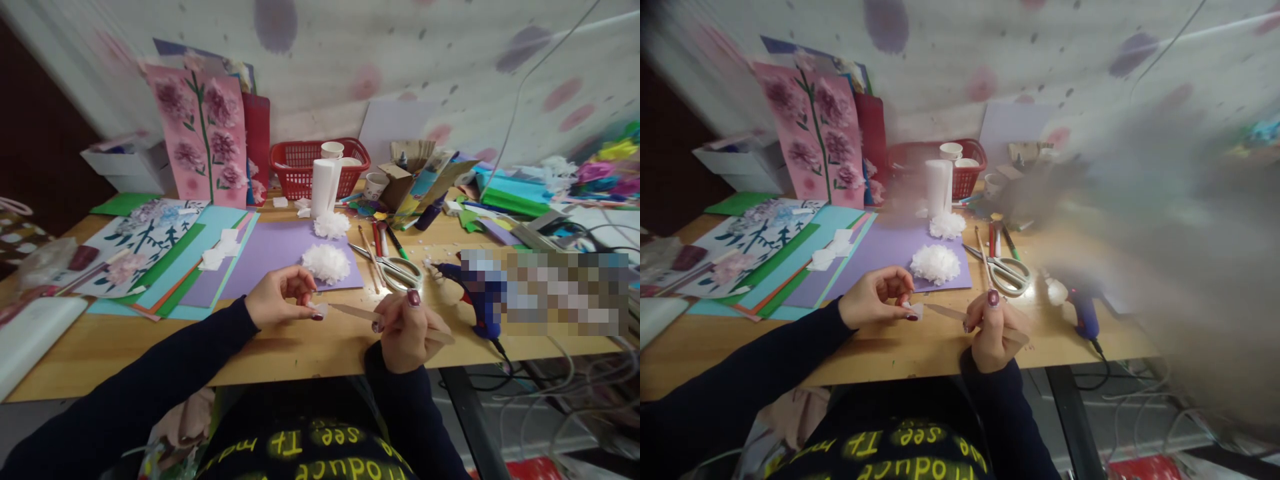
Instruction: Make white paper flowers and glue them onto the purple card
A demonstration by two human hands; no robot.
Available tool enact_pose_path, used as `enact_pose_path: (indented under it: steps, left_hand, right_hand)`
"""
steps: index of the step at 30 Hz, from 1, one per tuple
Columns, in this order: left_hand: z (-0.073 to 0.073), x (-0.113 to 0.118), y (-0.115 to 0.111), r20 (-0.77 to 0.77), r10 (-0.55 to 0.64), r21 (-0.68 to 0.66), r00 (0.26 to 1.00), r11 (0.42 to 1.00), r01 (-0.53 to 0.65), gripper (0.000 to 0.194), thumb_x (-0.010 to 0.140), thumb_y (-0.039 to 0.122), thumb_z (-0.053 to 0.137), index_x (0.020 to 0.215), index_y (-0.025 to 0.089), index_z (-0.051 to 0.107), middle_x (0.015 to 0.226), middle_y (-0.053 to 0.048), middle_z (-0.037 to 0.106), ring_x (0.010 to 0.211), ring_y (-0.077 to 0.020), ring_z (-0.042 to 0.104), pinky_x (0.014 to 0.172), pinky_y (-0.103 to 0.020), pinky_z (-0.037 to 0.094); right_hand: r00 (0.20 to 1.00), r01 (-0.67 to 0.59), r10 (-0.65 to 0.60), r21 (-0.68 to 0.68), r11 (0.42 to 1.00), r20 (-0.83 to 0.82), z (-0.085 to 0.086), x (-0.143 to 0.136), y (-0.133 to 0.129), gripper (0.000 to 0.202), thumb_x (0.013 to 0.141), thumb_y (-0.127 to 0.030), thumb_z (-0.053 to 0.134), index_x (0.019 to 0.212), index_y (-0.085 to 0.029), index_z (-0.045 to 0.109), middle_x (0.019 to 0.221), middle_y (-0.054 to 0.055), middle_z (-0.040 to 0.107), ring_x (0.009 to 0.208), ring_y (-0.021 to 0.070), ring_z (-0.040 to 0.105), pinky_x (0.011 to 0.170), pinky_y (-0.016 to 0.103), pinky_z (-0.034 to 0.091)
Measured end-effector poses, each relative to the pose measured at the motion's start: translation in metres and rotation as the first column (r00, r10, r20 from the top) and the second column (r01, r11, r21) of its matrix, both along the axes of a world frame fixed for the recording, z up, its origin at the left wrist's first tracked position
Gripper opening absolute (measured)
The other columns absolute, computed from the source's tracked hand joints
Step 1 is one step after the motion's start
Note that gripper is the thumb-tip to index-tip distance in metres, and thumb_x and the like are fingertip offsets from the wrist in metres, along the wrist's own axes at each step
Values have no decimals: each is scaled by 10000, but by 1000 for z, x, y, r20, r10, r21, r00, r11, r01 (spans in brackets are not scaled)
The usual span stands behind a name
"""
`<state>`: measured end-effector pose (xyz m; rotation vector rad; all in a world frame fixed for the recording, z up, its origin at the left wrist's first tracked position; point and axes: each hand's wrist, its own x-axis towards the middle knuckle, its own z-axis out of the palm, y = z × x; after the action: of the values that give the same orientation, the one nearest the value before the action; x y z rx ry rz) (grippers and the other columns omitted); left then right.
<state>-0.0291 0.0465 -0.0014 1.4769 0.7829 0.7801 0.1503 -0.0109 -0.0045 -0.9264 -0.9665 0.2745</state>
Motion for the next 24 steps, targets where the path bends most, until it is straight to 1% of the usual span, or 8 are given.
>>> enact_pose_path:
  steps: [4,9,13,19,24]
  left_hand:
    - [0,0,0,0,2,21,1000,1000,-2,423,525,230,830,795,153,514,605,57,533,564,-76,499,579,-240,452]
    - [0,0,-3,22,-18,31,1000,999,17,388,539,172,811,791,151,517,595,66,525,561,-70,495,580,-229,452]
    - [1,0,-4,30,-28,30,999,999,27,373,549,153,799,789,149,513,592,70,519,555,-67,490,569,-225,450]
    - [0,1,-4,31,-31,36,999,999,30,386,538,161,816,779,147,514,618,57,533,561,-70,493,567,-232,460]
    - [-2,0,-4,31,-52,89,998,995,49,360,568,150,810,814,134,547,630,47,545,596,-80,519,611,-245,497]
  right_hand:
    - [999,-51,51,20,998,-9,1,1,0,504,883,-275,467,385,-202,449,322,-27,401,296,100,405,334,253,293]
    - [989,-96,105,95,991,-104,2,2,0,455,878,-195,450,423,-197,462,343,-33,413,314,99,404,340,250,285]
    - [977,-156,173,132,979,-126,2,3,0,458,879,-171,461,422,-191,474,346,-37,411,311,91,391,339,250,275]
    - [970,-216,217,23,976,-113,0,4,-1,468,896,-211,487,428,-186,490,359,-31,427,333,96,418,356,254,276]
    - [970,-225,223,-11,974,-93,2,4,-1,489,906,-249,485,422,-187,488,350,-28,426,324,94,413,355,256,276]
